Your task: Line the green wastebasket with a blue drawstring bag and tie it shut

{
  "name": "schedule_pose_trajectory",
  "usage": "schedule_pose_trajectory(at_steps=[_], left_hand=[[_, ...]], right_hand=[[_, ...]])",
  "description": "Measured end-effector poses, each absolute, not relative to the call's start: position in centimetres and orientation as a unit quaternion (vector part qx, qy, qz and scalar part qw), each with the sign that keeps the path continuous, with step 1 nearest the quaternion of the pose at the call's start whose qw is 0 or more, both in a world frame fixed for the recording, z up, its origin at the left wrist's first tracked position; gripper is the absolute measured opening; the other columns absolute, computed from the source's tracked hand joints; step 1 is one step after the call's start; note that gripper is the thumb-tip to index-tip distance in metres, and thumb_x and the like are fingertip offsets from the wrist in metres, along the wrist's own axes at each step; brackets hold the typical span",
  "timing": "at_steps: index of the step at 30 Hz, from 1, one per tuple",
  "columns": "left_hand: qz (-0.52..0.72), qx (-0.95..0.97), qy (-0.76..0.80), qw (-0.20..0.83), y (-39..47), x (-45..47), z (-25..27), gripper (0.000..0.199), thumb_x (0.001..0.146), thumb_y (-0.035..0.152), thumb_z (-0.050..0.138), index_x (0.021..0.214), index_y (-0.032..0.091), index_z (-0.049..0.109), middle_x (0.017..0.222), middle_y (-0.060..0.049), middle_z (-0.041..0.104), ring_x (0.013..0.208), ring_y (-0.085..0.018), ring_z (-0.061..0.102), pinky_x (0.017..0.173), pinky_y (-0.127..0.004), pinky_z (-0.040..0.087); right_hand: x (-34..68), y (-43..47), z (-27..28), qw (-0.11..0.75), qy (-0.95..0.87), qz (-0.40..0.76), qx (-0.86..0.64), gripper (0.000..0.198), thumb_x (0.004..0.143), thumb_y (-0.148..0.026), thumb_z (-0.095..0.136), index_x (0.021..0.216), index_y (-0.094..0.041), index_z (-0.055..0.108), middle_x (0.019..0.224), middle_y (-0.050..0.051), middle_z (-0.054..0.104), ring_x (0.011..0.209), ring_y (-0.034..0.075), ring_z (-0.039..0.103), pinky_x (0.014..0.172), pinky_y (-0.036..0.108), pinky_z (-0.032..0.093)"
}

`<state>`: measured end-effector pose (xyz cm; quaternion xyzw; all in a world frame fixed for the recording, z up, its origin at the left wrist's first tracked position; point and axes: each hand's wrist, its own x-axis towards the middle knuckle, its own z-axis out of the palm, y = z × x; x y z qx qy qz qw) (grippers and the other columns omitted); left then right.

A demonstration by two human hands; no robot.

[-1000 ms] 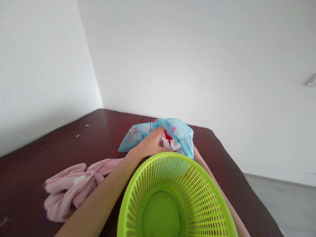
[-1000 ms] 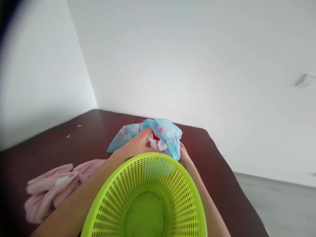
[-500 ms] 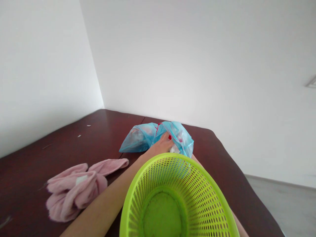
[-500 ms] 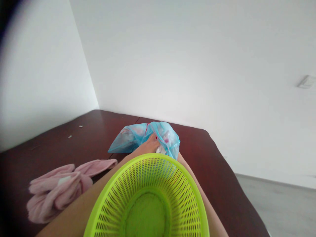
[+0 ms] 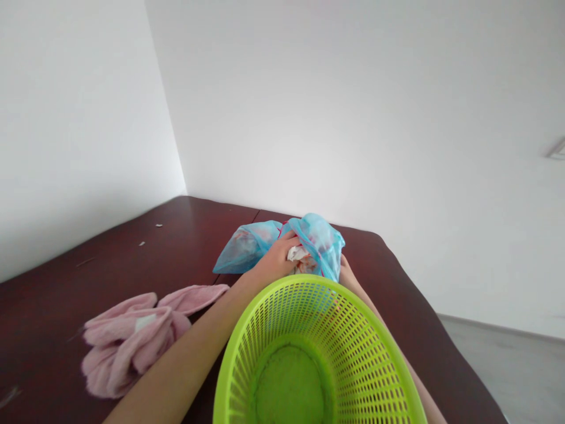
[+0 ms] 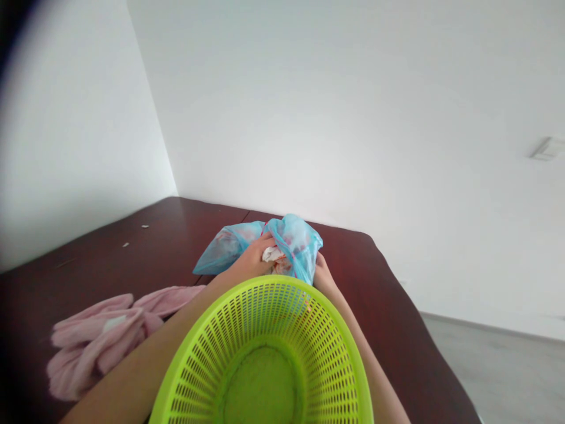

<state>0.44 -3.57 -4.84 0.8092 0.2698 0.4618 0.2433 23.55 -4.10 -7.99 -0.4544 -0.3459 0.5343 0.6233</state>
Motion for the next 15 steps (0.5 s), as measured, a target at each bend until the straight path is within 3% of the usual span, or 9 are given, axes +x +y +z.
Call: schedule_pose_trajectory(at_steps=[3, 5, 11, 15], left_hand=[[0.484, 0.791, 0.291, 0.236, -2.7, -0.2, -5.2, 0.036, 0.095, 0.024, 0.073, 0.126, 0.024, 0.09, 0.148, -0.012, 0.081, 0.136, -0.039, 0.076, 0.125, -0.059, 0.062], [0.504, 0.775, 0.31, 0.222, -2.0, -0.8, -5.2, 0.037, 0.094, 0.024, 0.07, 0.126, 0.024, 0.09, 0.142, -0.012, 0.083, 0.134, -0.038, 0.077, 0.124, -0.056, 0.062], [0.585, 0.706, 0.344, 0.204, -0.8, -4.5, -4.2, 0.042, 0.091, 0.023, 0.075, 0.129, 0.026, 0.092, 0.155, -0.011, 0.083, 0.15, -0.036, 0.074, 0.137, -0.056, 0.053], [0.594, 0.697, 0.312, 0.253, -1.1, -5.3, -3.3, 0.034, 0.093, 0.026, 0.08, 0.123, 0.026, 0.095, 0.158, -0.012, 0.084, 0.16, -0.037, 0.07, 0.143, -0.058, 0.049]], right_hand=[[24.5, -3.0, -8.7, 0.632, -0.343, 0.534, -0.444, 0.035, 0.089, -0.038, 0.106, 0.101, -0.013, 0.084, 0.083, 0.001, 0.081, 0.075, 0.018, 0.075, 0.07, 0.027, 0.064], [25.3, -2.4, -9.0, 0.657, -0.323, 0.518, -0.443, 0.033, 0.084, -0.038, 0.104, 0.099, -0.016, 0.084, 0.079, 0.0, 0.08, 0.072, 0.018, 0.074, 0.069, 0.026, 0.063], [28.8, -0.5, -9.6, 0.742, -0.182, 0.439, -0.473, 0.025, 0.102, -0.045, 0.074, 0.111, -0.022, 0.077, 0.095, -0.001, 0.085, 0.081, 0.019, 0.078, 0.076, 0.029, 0.068], [31.0, 0.3, -10.2, 0.751, -0.109, 0.413, -0.503, 0.017, 0.102, -0.041, 0.07, 0.106, -0.024, 0.07, 0.093, -0.001, 0.081, 0.082, 0.021, 0.079, 0.076, 0.032, 0.071]])
